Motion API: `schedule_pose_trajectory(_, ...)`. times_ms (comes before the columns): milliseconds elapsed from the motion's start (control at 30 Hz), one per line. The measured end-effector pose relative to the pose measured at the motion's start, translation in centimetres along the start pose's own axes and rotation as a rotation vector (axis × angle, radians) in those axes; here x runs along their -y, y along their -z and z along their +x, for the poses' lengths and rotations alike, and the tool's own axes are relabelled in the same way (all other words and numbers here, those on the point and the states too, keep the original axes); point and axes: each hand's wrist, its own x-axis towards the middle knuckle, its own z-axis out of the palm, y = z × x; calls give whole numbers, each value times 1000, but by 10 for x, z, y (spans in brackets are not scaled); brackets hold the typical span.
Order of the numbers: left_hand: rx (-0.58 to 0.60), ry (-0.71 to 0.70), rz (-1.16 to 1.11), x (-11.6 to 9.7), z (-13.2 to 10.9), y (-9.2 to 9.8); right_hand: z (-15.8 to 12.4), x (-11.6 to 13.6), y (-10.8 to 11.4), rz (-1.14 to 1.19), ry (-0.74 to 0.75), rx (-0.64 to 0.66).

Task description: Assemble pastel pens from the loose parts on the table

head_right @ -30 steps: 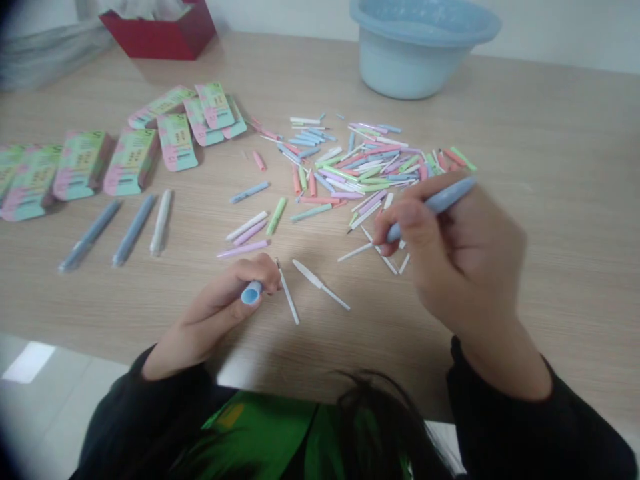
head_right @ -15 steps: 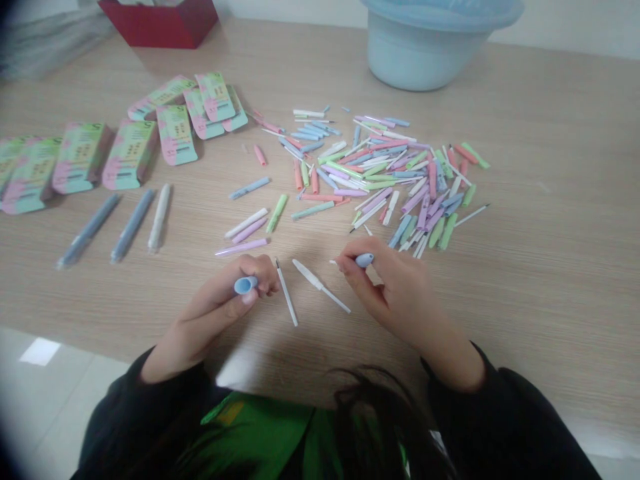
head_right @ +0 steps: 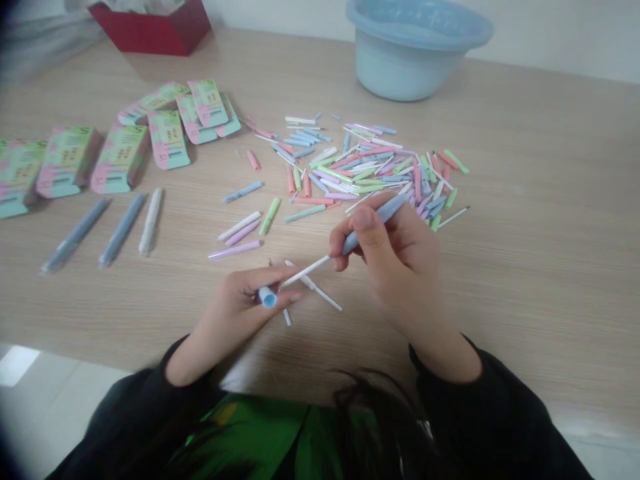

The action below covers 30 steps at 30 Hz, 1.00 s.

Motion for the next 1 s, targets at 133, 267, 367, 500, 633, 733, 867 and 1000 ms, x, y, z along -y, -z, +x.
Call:
schedule_pose_trajectory(133, 7, -75, 10, -1, -4, -1, 3, -7, -8, 123, -97, -55)
schedule_pose_trajectory(267, 3, -85, 22, -6, -6, 2, 3, -16, -11, 152, -177, -95)
schedule_pose_trajectory(367, 8, -17, 16, -9, -7, 5, 2, -22, -10, 201, -229, -102)
schedule_pose_trajectory(500, 10, 116, -98, -8, -11, 8, 4, -19, -8, 235, -264, -101)
schedule_pose_trajectory(633, 14, 196, -329, -2, -13, 7, 8, -12, -10, 237, -254, -87)
schedule_pose_trajectory(733, 23, 220, -445, 0, -12, 6, 10, -14, -14, 291, -291, -93)
schedule_pose_trajectory(867, 17, 246, -441, -1, -12, 6, 12, -19, -16, 306, -341, -98)
schedule_pose_trajectory(1000, 22, 227, -445, -5, -12, 6, 12, -15, -15, 202, -261, -63)
